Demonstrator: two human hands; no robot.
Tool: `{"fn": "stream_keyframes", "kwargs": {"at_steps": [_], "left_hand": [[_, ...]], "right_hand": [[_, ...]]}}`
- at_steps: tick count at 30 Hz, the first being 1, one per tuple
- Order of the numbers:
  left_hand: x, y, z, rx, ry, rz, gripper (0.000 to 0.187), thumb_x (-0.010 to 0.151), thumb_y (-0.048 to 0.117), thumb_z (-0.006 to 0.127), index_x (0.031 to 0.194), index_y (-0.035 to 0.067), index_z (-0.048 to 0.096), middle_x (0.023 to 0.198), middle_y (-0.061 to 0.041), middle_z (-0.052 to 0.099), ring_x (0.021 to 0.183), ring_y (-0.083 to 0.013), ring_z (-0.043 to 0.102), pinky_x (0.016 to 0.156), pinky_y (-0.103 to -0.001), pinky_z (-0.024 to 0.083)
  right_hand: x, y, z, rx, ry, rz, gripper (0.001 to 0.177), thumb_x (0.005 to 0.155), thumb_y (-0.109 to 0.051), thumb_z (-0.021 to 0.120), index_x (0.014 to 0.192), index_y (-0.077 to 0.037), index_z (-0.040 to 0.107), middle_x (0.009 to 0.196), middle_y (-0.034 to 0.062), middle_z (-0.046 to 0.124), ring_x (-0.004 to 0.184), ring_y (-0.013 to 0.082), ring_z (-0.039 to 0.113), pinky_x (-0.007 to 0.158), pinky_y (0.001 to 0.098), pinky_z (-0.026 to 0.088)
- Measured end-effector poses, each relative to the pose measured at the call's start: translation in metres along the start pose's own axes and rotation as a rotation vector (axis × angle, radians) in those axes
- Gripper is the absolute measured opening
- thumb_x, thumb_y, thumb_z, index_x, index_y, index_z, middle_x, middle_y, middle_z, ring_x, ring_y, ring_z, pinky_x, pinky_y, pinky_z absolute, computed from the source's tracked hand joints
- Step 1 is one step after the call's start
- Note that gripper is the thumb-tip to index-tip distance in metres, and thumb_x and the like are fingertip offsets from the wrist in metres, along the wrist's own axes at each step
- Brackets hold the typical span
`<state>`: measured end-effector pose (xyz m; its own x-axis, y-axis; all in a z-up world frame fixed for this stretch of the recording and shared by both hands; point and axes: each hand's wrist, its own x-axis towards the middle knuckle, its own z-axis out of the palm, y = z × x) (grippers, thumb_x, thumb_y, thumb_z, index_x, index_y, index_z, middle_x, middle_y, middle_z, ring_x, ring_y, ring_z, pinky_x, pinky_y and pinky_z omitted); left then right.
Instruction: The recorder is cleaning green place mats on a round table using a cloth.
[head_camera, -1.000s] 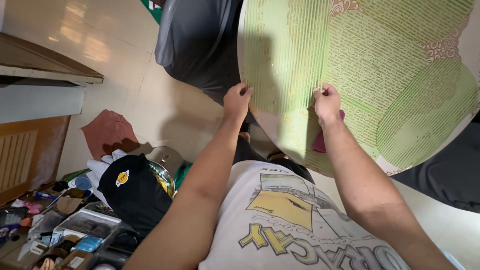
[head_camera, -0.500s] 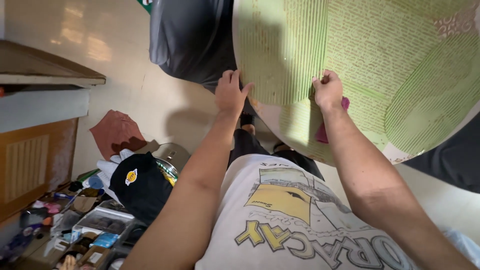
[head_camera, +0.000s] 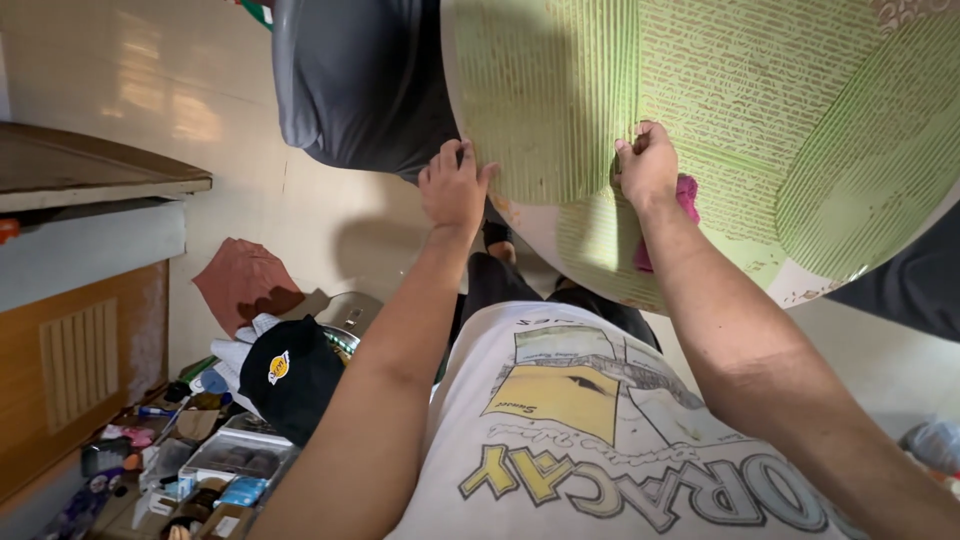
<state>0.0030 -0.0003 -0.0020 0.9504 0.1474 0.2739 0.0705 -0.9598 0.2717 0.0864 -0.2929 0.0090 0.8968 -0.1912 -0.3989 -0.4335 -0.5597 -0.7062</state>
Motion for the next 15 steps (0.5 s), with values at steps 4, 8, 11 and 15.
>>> {"fn": "stream_keyframes", "kwargs": {"at_steps": [4,8,11,15], "left_hand": [[-0.001,-0.008,-0.001,0.003,-0.03,0.017,0.053,0.086,0.046,0.08,0.123,0.01,0.071,0.124,-0.002,0.061,0.109,-0.0232,0.059,0.091,-0.043,0.044],[-0.002,0.0,0.006,0.008,-0.129,0.038,0.055,0.084,0.045,0.079,0.125,0.01,0.069,0.128,-0.004,0.059,0.114,-0.0262,0.058,0.092,-0.046,0.043],[0.005,0.006,-0.013,0.029,-0.289,0.054,0.071,0.086,0.051,0.078,0.136,0.004,0.061,0.139,-0.009,0.052,0.126,-0.0304,0.049,0.101,-0.05,0.038],[0.017,0.023,-0.047,0.005,-0.504,0.041,0.115,0.076,0.068,0.076,0.151,-0.009,0.036,0.158,-0.022,0.028,0.147,-0.0377,0.023,0.119,-0.057,0.015]], "right_hand": [[0.0,0.0,0.006,0.013,0.024,0.043,0.031,0.096,-0.014,0.071,0.122,-0.005,0.055,0.09,0.005,0.061,0.071,0.0145,0.063,0.055,0.0337,0.062],[0.005,0.03,-0.001,-0.203,0.105,-0.21,0.027,0.096,-0.014,0.074,0.117,-0.003,0.06,0.094,0.0132,0.067,0.081,0.0247,0.064,0.076,0.0411,0.055],[-0.007,0.007,0.0,-0.154,0.108,-0.171,0.028,0.098,-0.018,0.072,0.12,-0.003,0.062,0.096,0.0156,0.068,0.085,0.028,0.064,0.08,0.0421,0.053],[-0.02,-0.011,-0.006,0.032,0.033,-0.201,0.044,0.092,-0.021,0.076,0.125,0.001,0.057,0.109,0.018,0.067,0.094,0.0304,0.066,0.084,0.0424,0.054]]}}
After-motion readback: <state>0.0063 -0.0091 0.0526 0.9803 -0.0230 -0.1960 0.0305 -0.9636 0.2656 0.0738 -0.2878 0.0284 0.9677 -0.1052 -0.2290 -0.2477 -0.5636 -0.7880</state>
